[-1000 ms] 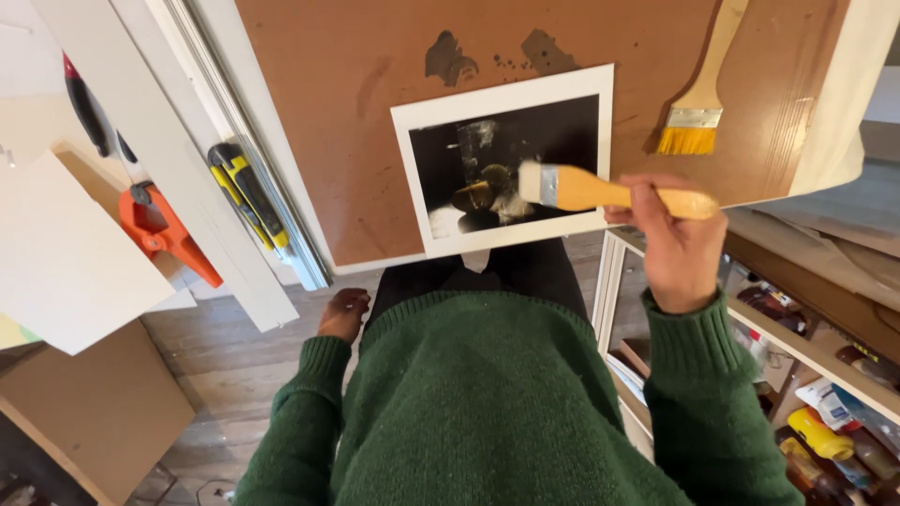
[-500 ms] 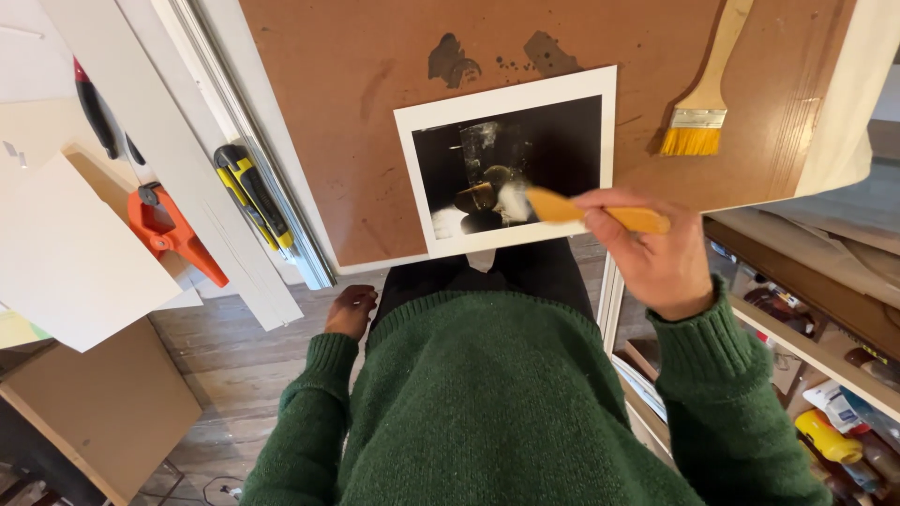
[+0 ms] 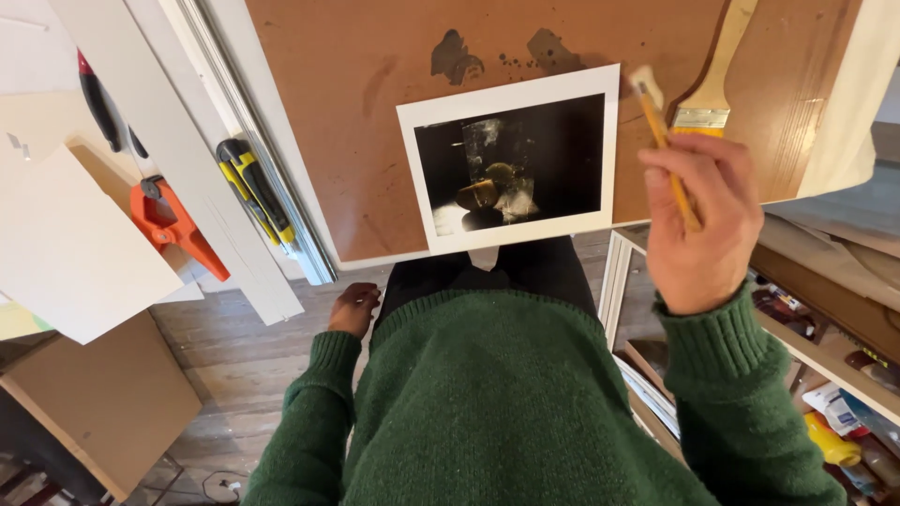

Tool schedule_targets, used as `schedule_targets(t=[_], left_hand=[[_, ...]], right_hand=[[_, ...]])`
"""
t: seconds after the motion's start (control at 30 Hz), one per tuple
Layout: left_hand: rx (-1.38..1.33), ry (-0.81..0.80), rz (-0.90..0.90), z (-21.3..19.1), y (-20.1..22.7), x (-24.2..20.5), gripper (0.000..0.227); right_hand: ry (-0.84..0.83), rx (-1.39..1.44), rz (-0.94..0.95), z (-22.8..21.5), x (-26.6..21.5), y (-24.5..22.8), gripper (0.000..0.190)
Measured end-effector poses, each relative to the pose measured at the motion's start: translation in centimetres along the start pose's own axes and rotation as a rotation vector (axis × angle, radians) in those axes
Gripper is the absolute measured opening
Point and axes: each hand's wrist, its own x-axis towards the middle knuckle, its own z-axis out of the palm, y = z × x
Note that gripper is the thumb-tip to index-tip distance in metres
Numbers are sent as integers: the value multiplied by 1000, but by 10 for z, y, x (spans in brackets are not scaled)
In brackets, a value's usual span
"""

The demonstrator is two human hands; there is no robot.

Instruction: Cleaning and dusting a photographic print using brushes in a workshop.

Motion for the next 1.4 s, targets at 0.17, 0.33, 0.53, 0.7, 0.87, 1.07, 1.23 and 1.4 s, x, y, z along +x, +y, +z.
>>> schedule_targets(t=[0.17, 0.33, 0.53, 0.7, 0.87, 1.07, 1.23, 1.4], left_hand=[[34, -3, 7, 3, -2, 3, 30], [14, -4, 32, 3, -8, 9, 30], [42, -28, 31, 3, 3, 17, 30], [63, -32, 45, 0, 2, 19, 30], [25, -36, -13, -1, -4, 18, 31], [99, -53, -6, 3, 10, 15, 29], [717, -35, 160, -6, 60, -17, 26], [387, -139, 376, -1, 228, -130, 23]], right_hand=[[-127, 243, 176, 9, -22, -23, 17], [152, 547, 261, 5, -39, 0, 29], [-88, 33, 192, -7, -25, -26, 19], [4, -94, 22, 1, -36, -17, 17], [31, -110, 69, -5, -52, -30, 19], [37, 87, 80, -7, -72, -27, 21], [171, -108, 286, -25, -86, -13, 14], [121, 102, 464, -20, -50, 38, 30]])
